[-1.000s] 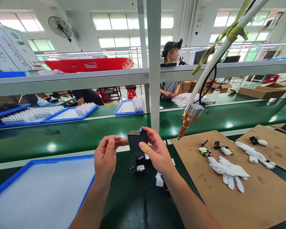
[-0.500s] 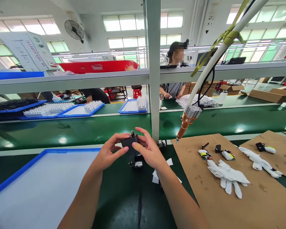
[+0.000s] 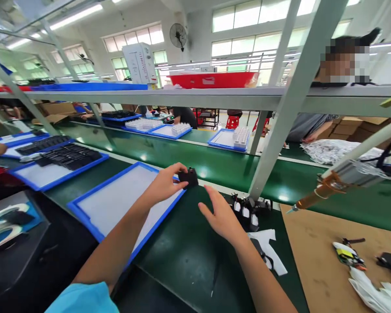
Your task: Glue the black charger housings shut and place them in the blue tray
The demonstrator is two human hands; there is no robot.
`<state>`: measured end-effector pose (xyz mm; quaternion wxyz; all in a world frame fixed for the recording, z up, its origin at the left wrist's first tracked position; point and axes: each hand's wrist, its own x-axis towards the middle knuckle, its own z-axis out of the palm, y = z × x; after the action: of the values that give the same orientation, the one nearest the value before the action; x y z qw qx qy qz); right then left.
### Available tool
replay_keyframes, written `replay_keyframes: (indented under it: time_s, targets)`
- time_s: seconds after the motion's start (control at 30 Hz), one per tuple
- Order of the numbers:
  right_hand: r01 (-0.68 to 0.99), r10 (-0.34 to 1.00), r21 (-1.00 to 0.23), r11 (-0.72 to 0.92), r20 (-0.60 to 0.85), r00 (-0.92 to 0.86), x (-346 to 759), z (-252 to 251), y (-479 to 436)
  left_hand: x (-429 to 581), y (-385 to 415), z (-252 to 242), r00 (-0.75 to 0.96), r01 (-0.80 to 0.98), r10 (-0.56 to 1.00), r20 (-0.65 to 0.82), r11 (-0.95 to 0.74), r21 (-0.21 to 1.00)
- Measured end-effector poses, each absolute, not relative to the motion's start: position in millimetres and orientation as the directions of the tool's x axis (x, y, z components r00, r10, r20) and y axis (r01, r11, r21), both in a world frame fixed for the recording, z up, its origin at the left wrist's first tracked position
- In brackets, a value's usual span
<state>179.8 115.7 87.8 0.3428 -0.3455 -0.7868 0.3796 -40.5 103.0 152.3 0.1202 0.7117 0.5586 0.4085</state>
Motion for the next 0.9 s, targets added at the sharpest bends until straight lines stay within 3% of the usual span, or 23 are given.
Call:
replay_keyframes:
  time_s: [0.07,0.2,0.37,0.73,0.9]
  targets:
    - [0.337,0.717,-0.76,0.556,0.233,-0.657,162,78,101,-86,105,141,-0.072,0.798,0.928,0.367,-0.167,0.579]
    - [0.353,0.465,-0.603,0.715,0.034,-0.884,112,59,71,-184,108,106,-0.289,0.831,0.916,0.277,0.097,0.548]
    - [0.236,0.306,-0.541,0.808,0.042,-0.951,48,31,55,-274,115,69,-0.54,0.78,0.811,0.225,0.381,0.497]
    - [0.212,0.31,-0.62,0.755,0.054,-0.949,71,6,22,-343,158,34,-0.696,0.711,0.657,0.289,0.577,0.402]
    - [0.179,0.306,-0.527,0.831,0.163,-0.938,60,-10,16,-338,157,43,-0.65,0.757,0.68,0.338,0.546,0.358]
